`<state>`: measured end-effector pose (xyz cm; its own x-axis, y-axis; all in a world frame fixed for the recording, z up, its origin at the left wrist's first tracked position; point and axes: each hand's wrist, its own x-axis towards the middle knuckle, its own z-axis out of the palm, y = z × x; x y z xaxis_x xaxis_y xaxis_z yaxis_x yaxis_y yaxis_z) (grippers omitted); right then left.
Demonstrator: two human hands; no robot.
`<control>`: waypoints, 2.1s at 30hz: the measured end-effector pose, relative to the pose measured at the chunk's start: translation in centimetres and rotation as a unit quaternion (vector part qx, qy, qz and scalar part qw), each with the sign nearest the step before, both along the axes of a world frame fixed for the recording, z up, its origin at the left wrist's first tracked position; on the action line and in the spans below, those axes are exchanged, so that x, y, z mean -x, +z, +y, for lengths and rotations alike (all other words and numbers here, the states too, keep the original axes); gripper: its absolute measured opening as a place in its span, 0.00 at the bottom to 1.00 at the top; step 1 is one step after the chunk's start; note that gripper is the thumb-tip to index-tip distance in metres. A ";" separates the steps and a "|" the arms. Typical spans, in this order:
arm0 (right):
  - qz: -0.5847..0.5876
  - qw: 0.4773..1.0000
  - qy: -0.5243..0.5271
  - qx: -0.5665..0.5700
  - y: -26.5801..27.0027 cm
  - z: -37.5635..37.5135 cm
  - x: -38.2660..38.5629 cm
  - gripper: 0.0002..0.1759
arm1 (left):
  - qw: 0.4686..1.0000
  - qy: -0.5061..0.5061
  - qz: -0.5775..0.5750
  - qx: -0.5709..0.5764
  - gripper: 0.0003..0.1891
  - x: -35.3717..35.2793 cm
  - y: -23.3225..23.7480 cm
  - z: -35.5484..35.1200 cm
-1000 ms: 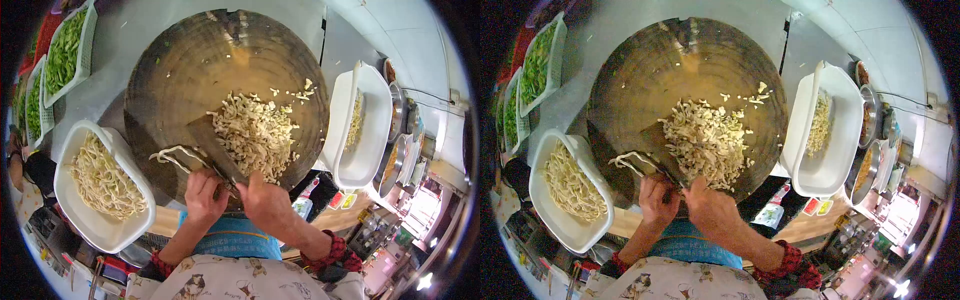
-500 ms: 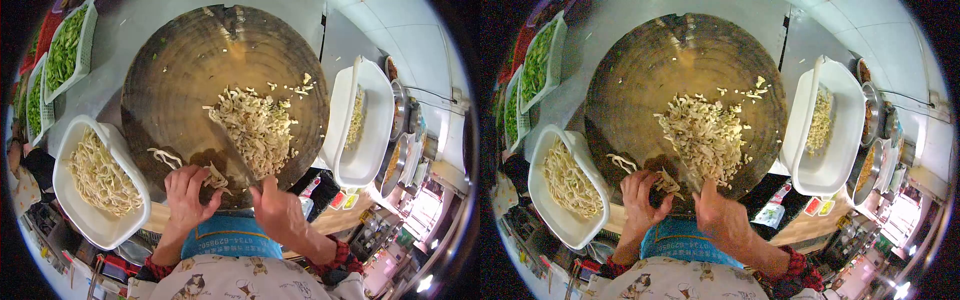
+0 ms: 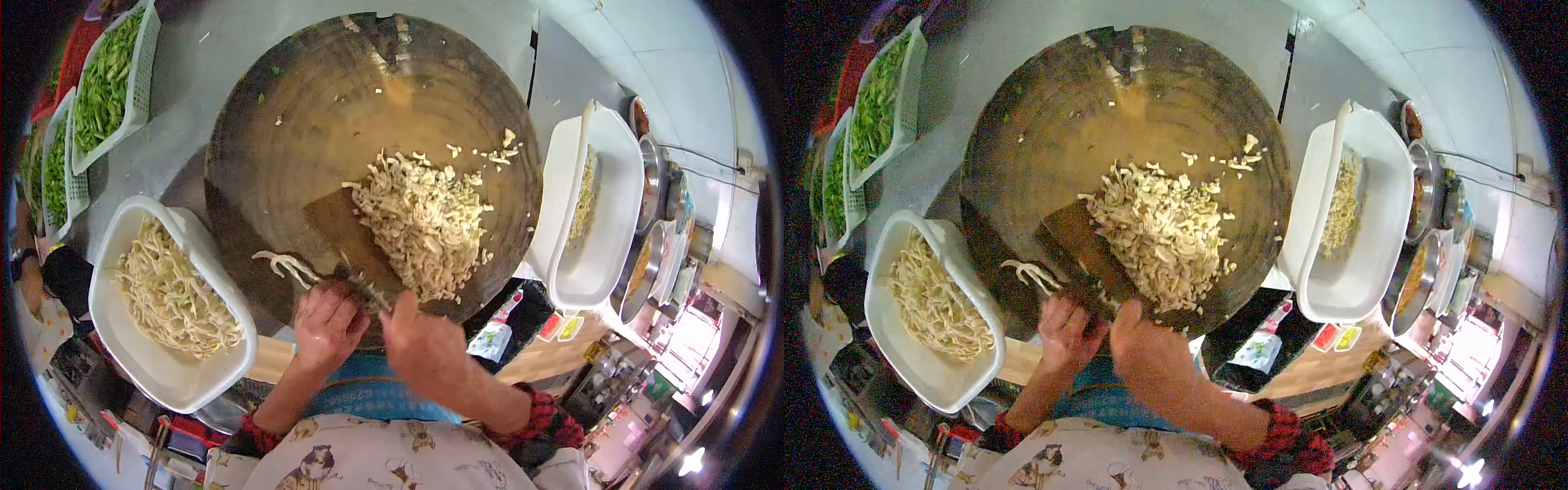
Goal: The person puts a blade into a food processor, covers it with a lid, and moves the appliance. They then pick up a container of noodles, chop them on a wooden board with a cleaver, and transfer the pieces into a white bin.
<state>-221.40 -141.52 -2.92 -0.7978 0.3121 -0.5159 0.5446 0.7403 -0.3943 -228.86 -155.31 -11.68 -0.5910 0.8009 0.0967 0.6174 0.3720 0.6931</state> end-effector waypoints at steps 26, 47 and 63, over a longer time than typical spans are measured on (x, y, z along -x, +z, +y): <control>-0.054 0.995 -0.025 0.077 1.2 -1.9 -2.4 0.14 | 0.997 0.025 0.031 -0.063 0.15 -0.4 -0.7 -0.6; 0.058 0.997 -0.036 0.035 0.2 -0.9 0.6 0.13 | 0.997 0.056 0.023 -0.042 0.13 0.1 0.3 -0.7; -0.024 0.988 -0.121 0.094 0.5 4.5 -4.0 0.14 | 0.994 0.100 0.038 0.009 0.11 0.6 1.1 0.2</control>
<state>-217.44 -137.04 -2.45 -0.6841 0.3861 -0.6189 0.7186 0.5020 -0.4812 -229.48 -155.12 -10.58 -0.7306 0.6696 0.1337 0.5803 0.5056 0.6385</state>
